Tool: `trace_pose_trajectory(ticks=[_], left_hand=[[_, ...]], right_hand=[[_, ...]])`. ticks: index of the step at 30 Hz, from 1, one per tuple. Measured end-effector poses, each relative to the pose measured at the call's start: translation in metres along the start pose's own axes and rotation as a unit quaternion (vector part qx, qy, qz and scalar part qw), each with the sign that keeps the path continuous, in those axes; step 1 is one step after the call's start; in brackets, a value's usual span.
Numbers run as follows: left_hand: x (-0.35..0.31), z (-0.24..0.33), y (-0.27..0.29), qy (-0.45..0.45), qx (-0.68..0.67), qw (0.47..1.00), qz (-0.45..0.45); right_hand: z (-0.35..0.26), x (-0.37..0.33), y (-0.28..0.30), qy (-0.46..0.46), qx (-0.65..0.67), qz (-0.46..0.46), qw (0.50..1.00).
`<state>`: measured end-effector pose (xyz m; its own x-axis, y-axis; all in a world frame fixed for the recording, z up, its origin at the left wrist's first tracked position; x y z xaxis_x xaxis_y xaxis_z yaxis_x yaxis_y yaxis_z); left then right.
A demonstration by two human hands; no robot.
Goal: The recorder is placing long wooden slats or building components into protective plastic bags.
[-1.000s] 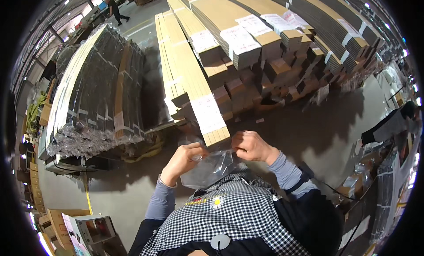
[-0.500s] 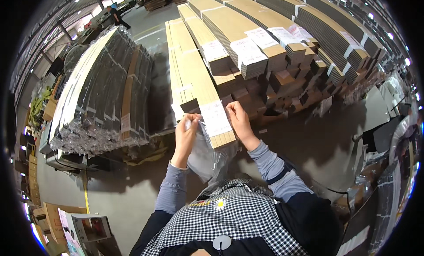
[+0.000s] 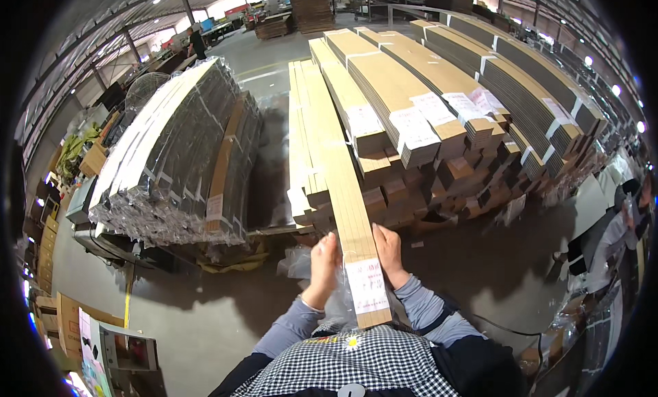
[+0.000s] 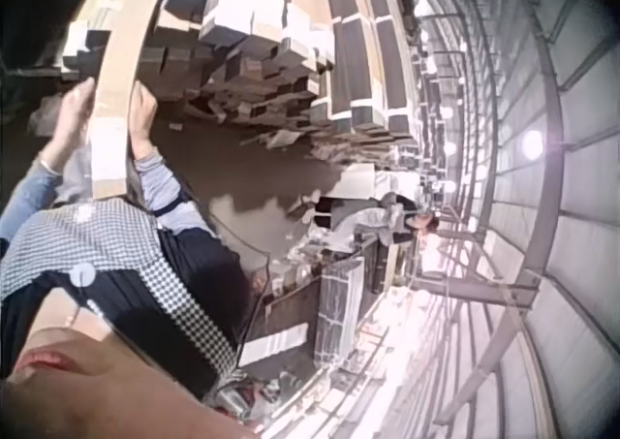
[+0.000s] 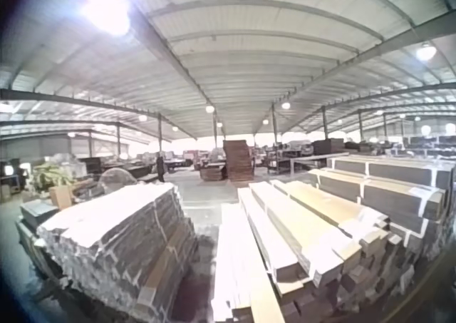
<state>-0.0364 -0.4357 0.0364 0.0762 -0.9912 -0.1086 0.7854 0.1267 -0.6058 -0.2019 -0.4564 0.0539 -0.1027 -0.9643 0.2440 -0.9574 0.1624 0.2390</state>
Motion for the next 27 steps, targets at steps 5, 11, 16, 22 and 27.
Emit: trace_pose_trajectory(ticks=[5,11,16,22,27], left_hand=[[0.005,-0.061,0.054,-0.100,0.217,0.969,0.055],[-0.022,-0.115,0.116,-0.026,0.477,0.876,-0.070],[-0.056,-0.023,0.097,-0.097,0.418,0.902,0.033],[-0.090,0.047,0.113,-0.158,0.324,0.932,0.037],[-0.082,0.037,0.129,-0.175,0.462,0.868,0.044]], right_hand=[[0.092,-0.021,-0.007,0.022,-0.174,0.058,0.983],[0.220,-0.077,-0.031,-0.132,-0.199,-0.095,0.966],[0.083,-0.051,-0.047,0.030,-0.047,-0.125,0.991],[-0.032,-0.058,-0.082,-0.036,0.133,-0.213,0.967],[0.030,-0.068,-0.107,-0.001,0.010,-0.171,0.985]])
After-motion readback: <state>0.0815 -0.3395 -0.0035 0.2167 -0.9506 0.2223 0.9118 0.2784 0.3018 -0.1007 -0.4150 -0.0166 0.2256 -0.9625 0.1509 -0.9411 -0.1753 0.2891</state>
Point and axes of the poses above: each hand's wrist, its own x-axis towards the middle knuckle, its own y-axis out of the back of the hand, z = x × y, the point moved 5 cm from there along x, towards the middle knuckle, and after that the axes turned 13 degrees about -x, right-handed, at the moved point
